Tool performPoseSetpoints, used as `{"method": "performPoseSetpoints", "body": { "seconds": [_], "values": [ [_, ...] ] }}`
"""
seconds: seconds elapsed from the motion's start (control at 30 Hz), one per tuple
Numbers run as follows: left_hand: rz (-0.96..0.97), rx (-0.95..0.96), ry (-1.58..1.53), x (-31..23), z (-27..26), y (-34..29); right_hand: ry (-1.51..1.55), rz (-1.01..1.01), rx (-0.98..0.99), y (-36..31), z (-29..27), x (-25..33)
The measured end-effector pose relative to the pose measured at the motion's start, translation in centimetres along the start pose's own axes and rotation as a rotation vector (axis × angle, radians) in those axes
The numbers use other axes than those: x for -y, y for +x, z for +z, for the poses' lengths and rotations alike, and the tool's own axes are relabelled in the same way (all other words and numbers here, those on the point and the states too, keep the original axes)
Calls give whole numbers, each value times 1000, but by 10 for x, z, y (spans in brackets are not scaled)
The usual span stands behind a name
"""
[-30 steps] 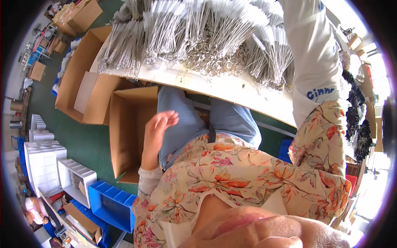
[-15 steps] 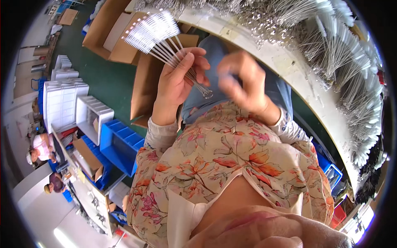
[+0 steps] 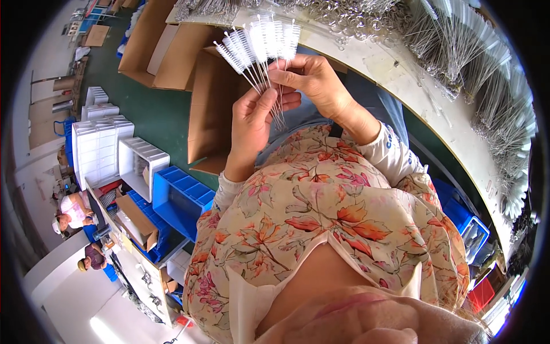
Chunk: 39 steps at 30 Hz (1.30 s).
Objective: Assembling bundles of small white brushes onto metal rings on a factory floor.
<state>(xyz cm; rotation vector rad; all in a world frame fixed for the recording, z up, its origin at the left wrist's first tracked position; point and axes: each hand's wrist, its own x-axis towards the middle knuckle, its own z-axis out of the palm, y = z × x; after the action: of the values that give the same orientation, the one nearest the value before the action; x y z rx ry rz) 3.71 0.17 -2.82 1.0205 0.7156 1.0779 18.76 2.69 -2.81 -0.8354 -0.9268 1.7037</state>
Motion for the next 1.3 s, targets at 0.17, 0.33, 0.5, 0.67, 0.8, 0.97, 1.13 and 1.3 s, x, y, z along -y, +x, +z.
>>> {"method": "performPoseSetpoints", "body": {
  "seconds": [0.17,0.33,0.5,0.67,0.8,0.97,1.13,1.3],
  "values": [
    [27,-221,99,-3,12,-4,-22,-130,-4,4,-2,-4],
    [13,-261,72,-1,4,-7,18,-129,45,4,6,-7],
    [21,-328,154,4,-7,-9,-157,-22,50,19,7,-14],
    [1,-464,152,4,-14,-4,-48,11,60,41,4,-28],
    [-23,-493,91,5,-21,4,76,93,103,56,3,-32],
    [-34,-547,102,7,-33,11,70,146,185,74,5,-41],
    [23,-574,214,10,-49,9,-277,121,215,86,13,-47],
    [3,-656,81,8,-53,11,-220,65,132,92,18,-58]
  ]
}}
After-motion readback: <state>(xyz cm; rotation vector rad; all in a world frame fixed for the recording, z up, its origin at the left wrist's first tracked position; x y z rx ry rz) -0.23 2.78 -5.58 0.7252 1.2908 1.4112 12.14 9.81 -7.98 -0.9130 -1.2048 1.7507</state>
